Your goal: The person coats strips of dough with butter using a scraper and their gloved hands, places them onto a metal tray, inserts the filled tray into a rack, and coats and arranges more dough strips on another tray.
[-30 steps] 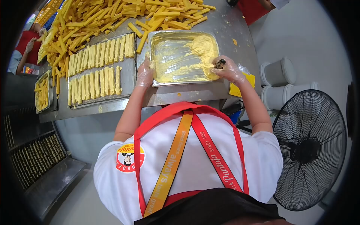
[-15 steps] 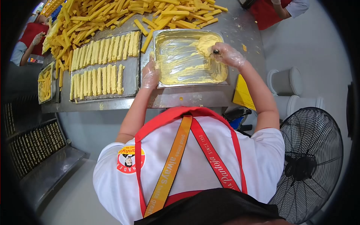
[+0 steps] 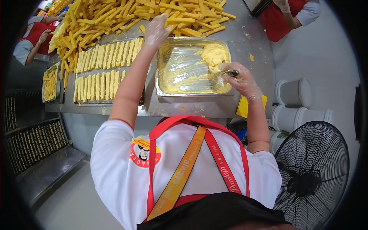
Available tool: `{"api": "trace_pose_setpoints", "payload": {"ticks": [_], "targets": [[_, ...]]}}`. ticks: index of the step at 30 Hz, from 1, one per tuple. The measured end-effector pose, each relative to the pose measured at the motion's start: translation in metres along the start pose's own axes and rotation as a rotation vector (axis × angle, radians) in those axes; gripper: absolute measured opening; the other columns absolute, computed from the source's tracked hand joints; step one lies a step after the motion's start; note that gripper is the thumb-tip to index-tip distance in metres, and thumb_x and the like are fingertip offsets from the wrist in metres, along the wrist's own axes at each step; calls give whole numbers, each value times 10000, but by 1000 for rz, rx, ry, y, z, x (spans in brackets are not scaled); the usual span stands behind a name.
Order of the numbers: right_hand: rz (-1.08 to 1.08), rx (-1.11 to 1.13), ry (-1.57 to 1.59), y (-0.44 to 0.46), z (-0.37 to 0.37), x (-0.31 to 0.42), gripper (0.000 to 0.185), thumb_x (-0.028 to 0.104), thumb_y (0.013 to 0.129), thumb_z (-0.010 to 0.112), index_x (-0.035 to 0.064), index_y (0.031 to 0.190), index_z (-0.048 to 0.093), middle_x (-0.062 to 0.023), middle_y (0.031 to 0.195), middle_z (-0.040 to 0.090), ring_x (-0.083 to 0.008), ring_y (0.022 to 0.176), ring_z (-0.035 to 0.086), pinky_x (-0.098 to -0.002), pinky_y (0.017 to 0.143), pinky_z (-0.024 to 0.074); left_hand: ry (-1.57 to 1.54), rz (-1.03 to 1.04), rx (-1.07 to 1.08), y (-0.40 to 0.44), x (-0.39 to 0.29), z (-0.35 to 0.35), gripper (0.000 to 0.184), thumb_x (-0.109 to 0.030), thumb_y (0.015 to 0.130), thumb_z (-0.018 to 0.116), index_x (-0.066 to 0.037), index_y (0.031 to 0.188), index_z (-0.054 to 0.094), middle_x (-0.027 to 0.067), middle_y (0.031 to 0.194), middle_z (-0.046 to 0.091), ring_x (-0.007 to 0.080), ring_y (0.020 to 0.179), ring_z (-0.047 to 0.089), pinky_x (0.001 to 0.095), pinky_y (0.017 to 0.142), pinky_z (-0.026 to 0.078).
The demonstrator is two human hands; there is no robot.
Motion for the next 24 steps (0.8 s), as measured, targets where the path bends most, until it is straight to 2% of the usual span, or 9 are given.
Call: {"api": "trace_pose_setpoints", "payload": {"ticks": [2, 5, 9, 12, 15, 16, 19, 23, 24], "targets": [[22, 9, -29, 0, 8, -15, 192, 95, 770, 680, 27, 939, 618, -105, 924, 603, -236, 848, 585, -322, 777, 465, 49, 39, 96, 26, 8, 45, 353, -216, 846, 586, -96, 1176, 548, 131, 1087, 628, 323, 1028, 601, 417, 842, 488], [40, -33, 26, -1, 19, -46, 221, 121, 763, 703, 33, 952, 629, -91, 908, 615, -215, 837, 595, -318, 772, 475, 157, -175, 530, 45, 20, 90, 290, -159, 836, 568, -110, 1122, 557, 120, 1100, 622, 321, 1002, 613, 435, 834, 493], [152, -96, 150, -6, 18, -56, 246, 96, 752, 722, 37, 974, 633, -58, 882, 630, -162, 835, 601, -293, 772, 486, 134, -182, 385, 32, 13, 82, 201, -152, 832, 577, -105, 1027, 592, 131, 1050, 628, 349, 933, 620, 437, 776, 497], [276, -41, 248, -4, 16, -52, 260, 71, 746, 727, 36, 986, 635, -52, 894, 643, -139, 851, 599, -284, 775, 489, -166, -143, 221, 13, -23, 21, 205, -170, 820, 615, -84, 1006, 599, 156, 994, 624, 352, 924, 615, 428, 746, 491], [357, -11, 228, 4, 22, -68, 276, 113, 753, 730, 47, 1006, 643, -44, 917, 651, -129, 846, 601, -286, 761, 491, -313, -76, 305, -34, -66, -32, 249, -181, 805, 645, -61, 1017, 597, 182, 932, 619, 357, 889, 615, 432, 728, 482], [369, -42, 100, 7, 26, -85, 288, 174, 772, 724, 38, 1014, 646, -40, 911, 658, -121, 837, 608, -292, 751, 495, -366, -166, 390, -53, -83, -51, 254, -168, 803, 642, -51, 1023, 595, 191, 914, 622, 365, 874, 616, 435, 724, 479], [410, -185, 441, 21, 30, -48, 295, 223, 798, 708, 17, 999, 647, -48, 904, 664, -130, 809, 618, -292, 735, 500, -431, -188, 402, -112, -81, -41, 268, -139, 806, 623, -38, 1051, 583, 207, 893, 632, 389, 851, 613, 440, 725, 477], [338, -347, 660, 38, 62, -5, 225, 152, 795, 722, 11, 956, 650, -59, 891, 663, -130, 761, 617, -264, 701, 504, -524, -320, 411, -133, -79, -39, 331, -93, 818, 572, -44, 1143, 534, 234, 892, 632, 423, 855, 601, 455, 730, 476], [293, -274, 724, 42, 69, -8, 232, 122, 780, 734, 8, 960, 641, -62, 882, 659, -131, 766, 619, -263, 703, 511, -513, -331, 407, -133, -82, -43, 351, -87, 820, 562, -43, 1165, 514, 241, 887, 629, 430, 854, 597, 461, 728, 475]]}}
Point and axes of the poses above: each hand's wrist, its own y-axis towards the middle knuckle, its own z-axis out of the palm, x = y × z, the point moved 1 cm from there along y, towards the middle knuckle
